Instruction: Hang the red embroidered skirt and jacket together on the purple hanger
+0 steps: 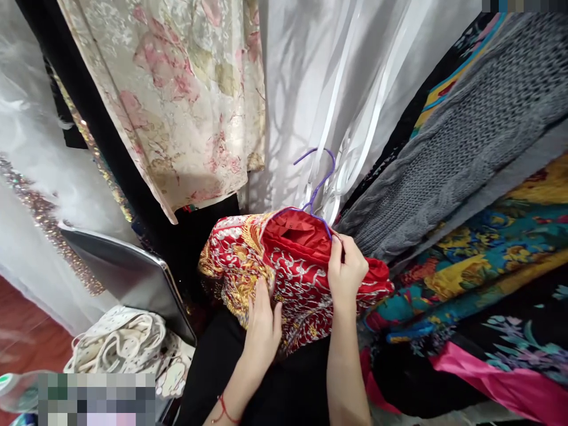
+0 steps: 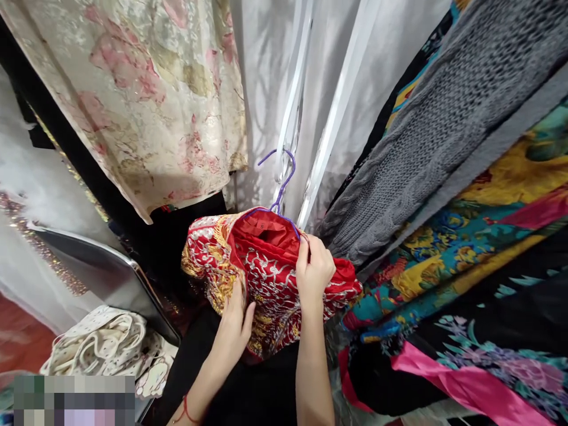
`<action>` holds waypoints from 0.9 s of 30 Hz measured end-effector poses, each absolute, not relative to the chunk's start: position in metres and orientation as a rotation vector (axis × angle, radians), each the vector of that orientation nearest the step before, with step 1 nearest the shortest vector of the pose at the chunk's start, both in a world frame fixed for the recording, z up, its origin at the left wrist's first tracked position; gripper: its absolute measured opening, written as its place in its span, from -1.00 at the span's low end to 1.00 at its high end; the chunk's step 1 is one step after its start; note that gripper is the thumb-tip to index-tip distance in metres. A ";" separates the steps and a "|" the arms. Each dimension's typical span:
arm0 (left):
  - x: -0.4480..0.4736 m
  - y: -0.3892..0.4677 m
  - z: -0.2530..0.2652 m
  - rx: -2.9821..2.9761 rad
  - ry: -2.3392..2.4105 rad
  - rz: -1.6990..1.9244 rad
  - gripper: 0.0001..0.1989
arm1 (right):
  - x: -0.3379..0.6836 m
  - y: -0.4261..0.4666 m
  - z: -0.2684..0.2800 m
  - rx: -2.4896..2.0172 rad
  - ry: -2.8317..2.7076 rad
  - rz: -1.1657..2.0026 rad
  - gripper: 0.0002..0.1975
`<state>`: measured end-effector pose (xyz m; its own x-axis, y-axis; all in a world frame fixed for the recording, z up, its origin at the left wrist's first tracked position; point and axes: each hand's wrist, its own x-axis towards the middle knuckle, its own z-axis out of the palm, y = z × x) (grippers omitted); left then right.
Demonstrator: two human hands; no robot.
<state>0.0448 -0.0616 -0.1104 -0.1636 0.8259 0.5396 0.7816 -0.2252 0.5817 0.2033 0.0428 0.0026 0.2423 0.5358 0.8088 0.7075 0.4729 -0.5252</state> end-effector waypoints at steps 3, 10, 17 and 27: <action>0.056 -0.065 -0.070 2.029 1.884 1.517 -0.20 | 0.200 0.037 0.005 -1.202 -1.415 -0.163 -0.63; 0.061 -0.013 0.073 2.756 1.044 1.547 -0.69 | 0.227 0.017 0.050 -1.164 -1.716 0.178 -0.68; 0.088 0.054 0.114 3.176 1.060 1.170 -0.75 | 0.261 0.019 0.106 -1.088 -1.827 -0.039 -0.76; 0.086 0.057 0.096 2.761 0.937 1.601 -0.78 | 0.307 0.017 0.040 -1.184 -1.622 0.960 -0.60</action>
<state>0.0860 0.0571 0.0961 0.3831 0.3751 0.8441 0.5524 -0.8254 0.1161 0.3075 0.0166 0.0405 -0.1538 0.9658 0.2086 0.2823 0.2453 -0.9274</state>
